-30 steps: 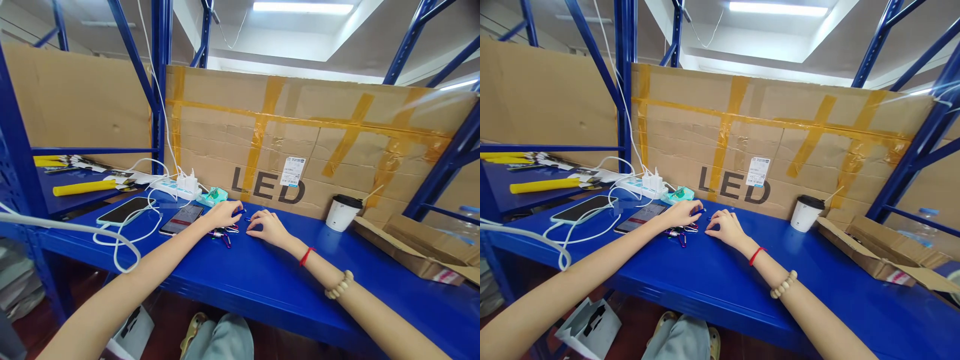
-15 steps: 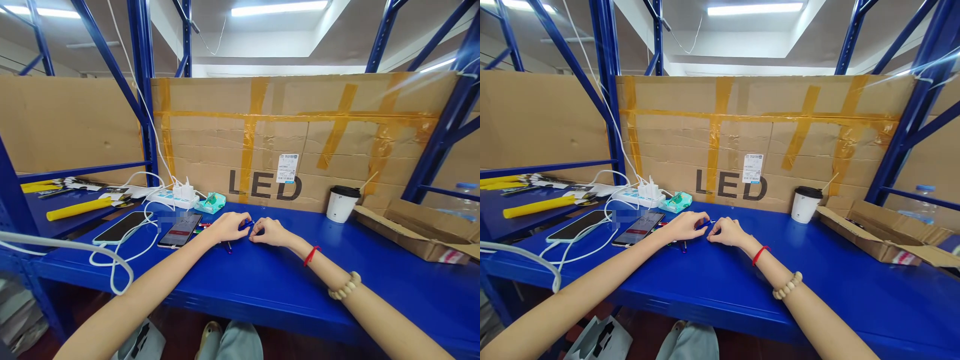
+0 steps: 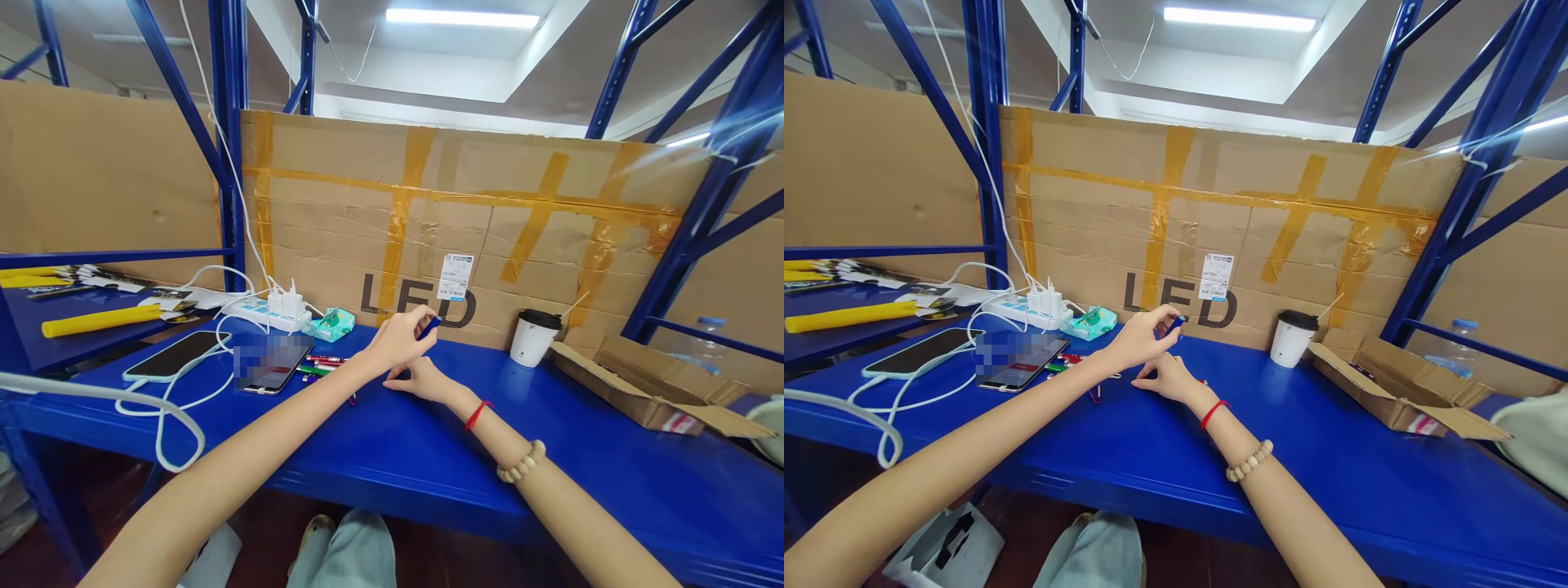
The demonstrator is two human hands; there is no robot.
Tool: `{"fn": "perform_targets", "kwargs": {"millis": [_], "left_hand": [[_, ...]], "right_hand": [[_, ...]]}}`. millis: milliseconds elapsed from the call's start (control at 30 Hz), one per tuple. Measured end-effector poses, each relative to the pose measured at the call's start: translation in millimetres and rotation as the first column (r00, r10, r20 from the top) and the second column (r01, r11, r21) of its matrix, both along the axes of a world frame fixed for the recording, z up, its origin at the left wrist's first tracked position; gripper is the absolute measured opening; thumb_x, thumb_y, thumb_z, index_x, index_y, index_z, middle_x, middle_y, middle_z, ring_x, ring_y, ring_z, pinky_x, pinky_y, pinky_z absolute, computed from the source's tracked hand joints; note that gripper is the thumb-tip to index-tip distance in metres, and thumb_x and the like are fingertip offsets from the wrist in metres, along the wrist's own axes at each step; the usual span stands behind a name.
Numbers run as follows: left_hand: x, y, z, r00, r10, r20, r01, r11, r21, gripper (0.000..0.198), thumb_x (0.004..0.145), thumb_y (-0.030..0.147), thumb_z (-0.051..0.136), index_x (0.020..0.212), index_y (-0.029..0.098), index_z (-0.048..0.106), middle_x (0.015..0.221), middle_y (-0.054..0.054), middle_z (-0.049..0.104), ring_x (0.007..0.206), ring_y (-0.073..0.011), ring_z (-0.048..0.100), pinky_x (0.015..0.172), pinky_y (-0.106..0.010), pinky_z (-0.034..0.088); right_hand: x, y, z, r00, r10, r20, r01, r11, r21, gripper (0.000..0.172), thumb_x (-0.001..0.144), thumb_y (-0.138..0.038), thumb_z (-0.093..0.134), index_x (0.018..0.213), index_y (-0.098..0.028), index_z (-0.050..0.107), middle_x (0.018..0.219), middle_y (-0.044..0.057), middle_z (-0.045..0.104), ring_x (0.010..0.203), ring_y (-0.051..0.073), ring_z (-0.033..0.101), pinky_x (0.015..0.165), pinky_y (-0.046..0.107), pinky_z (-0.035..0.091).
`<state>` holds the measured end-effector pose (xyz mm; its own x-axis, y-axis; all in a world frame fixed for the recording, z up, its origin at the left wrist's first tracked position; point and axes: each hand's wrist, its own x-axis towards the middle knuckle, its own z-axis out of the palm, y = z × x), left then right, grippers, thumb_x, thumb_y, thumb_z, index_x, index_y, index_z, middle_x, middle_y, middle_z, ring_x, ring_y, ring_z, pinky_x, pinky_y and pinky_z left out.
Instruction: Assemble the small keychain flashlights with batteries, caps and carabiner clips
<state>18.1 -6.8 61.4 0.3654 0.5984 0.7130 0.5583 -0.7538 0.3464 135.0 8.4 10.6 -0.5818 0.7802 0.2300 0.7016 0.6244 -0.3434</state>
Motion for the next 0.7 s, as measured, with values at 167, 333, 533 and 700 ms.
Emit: {"fn": "perform_targets", "kwargs": {"millis": [167,333,533,700], "left_hand": [[-10,18,-17.9,0.997,0.042,-0.061,-0.052,0.985,-0.164,0.025,0.082,0.031,0.043,0.104,0.022,0.053,0.084,0.0,0.067,0.073,-0.0142,0.061,0.065,-0.024,0.046],[-40,28,-32.2,0.932,0.199,-0.302,-0.264,0.945,-0.192,0.028,0.085,0.032,0.038,0.106,0.019,0.051,0.082,-0.003,0.067,0.074,-0.0172,0.062,0.066,-0.027,0.047],[-35,27,-41.6,0.872,0.122,-0.474,-0.282,0.917,-0.282,0.027,0.086,0.031,0.038,0.107,0.019,0.05,0.099,-0.01,0.065,0.094,-0.0266,0.06,0.076,-0.037,0.045],[-36,31,-44.9,0.83,0.074,-0.552,-0.298,0.896,-0.328,0.029,0.089,0.032,0.031,0.111,0.02,0.046,0.109,-0.013,0.061,0.1,-0.0273,0.058,0.078,-0.037,0.045]], "right_hand": [[1,4,-3.0,0.999,0.048,0.007,-0.048,0.999,0.021,0.017,0.077,-0.032,0.059,0.085,-0.02,0.068,0.091,0.003,0.067,0.093,0.02,0.059,0.083,0.033,0.042],[5,10,-2.9,0.997,0.06,0.043,-0.063,0.996,0.061,0.018,0.078,-0.034,0.059,0.085,-0.02,0.068,0.096,0.005,0.062,0.095,0.02,0.055,0.085,0.035,0.041],[12,13,-1.7,0.993,0.021,0.119,-0.027,0.998,0.052,0.021,0.082,-0.032,0.054,0.091,-0.018,0.066,0.099,0.008,0.058,0.096,0.021,0.052,0.086,0.04,0.037],[6,5,0.6,0.987,-0.017,0.16,0.008,0.998,0.059,0.021,0.084,-0.032,0.052,0.094,-0.018,0.064,0.1,0.009,0.055,0.099,0.023,0.049,0.087,0.042,0.035]]}}
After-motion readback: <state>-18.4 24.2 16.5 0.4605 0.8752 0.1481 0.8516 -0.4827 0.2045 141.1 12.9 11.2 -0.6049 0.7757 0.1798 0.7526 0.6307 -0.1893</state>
